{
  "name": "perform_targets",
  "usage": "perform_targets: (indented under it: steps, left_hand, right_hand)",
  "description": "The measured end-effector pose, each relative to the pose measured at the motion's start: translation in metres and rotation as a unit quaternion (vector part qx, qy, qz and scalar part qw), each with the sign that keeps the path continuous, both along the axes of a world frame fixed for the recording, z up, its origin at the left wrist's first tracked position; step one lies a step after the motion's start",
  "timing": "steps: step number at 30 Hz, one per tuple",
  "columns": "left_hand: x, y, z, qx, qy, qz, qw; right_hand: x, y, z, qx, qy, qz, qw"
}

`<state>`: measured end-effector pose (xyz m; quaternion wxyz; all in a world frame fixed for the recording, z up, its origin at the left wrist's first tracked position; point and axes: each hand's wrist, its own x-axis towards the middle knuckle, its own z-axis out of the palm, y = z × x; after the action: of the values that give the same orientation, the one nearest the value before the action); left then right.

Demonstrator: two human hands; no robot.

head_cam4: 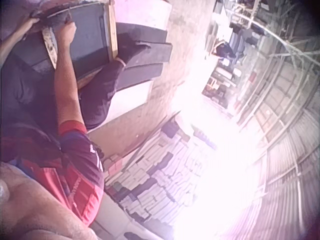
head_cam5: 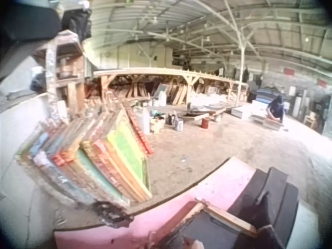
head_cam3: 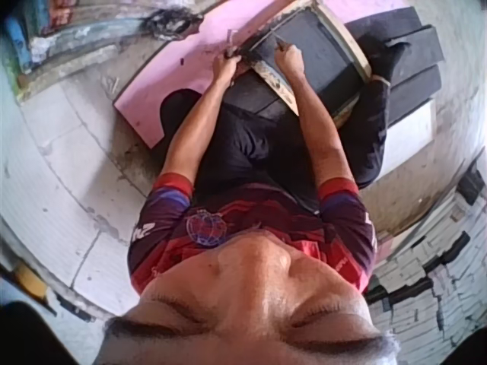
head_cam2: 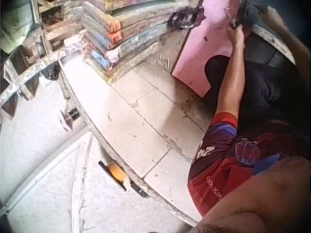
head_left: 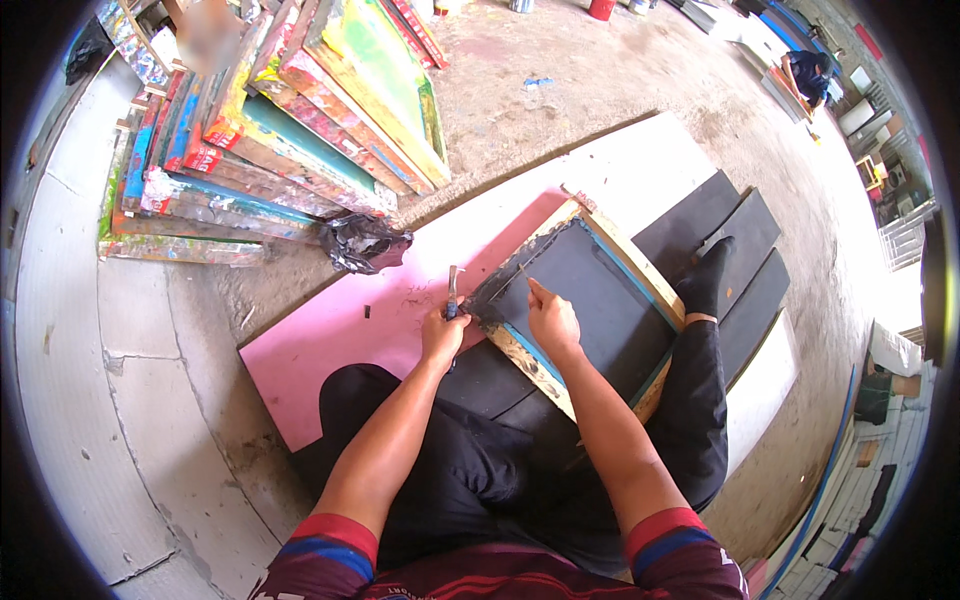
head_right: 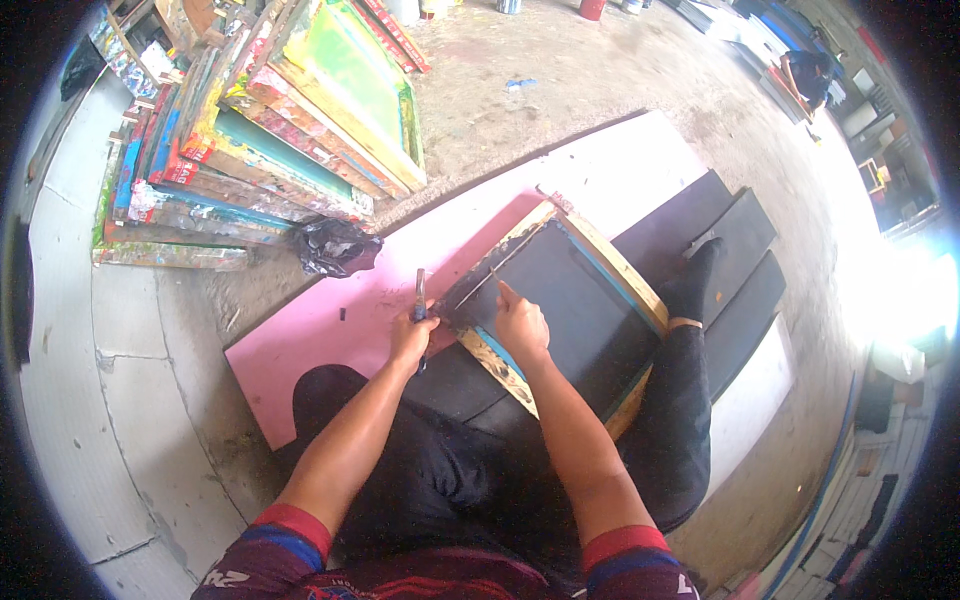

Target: The person sits on the floor and uses a screwdriver and pliers to pry and pull a black screen material away from a wooden frame. They work along the edges to detach the screen from the frame's perimeter.

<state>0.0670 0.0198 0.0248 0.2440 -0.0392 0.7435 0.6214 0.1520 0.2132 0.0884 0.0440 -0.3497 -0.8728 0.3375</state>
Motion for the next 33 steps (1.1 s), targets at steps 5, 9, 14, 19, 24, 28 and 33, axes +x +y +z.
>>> perform_targets:
  steps: [5,9,14,19,24,28,33]
  left_hand:
    - [0.001,0.001,0.013,0.002,0.005,-0.018,1.000]
    - [-0.001,0.003,0.027,0.005,-0.032,-0.027,0.999]
    - [-0.001,-0.003,0.019,0.008,-0.023,-0.016,1.000]
    - [-0.001,0.002,0.019,0.022,-0.025,-0.016,0.999]
    - [-0.001,0.001,0.023,0.017,-0.031,-0.012,0.999]
    - [-0.001,0.001,0.025,0.014,-0.013,-0.021,1.000]
    - [-0.002,-0.002,0.020,0.017,-0.013,-0.022,1.000]
  right_hand:
    - [0.000,0.017,-0.014,-0.099,0.012,-0.013,0.995]
    - [0.002,0.026,-0.026,-0.081,-0.003,0.002,0.997]
    - [0.002,0.029,0.004,-0.592,0.048,-0.163,0.788]
    - [0.011,0.025,-0.010,-0.108,0.071,-0.028,0.991]
    - [-0.001,0.033,0.012,0.022,0.030,-0.015,0.999]
    - [-0.009,0.038,0.009,0.059,0.002,-0.002,0.998]
    - [-0.016,0.033,0.015,0.070,-0.038,0.004,0.997]
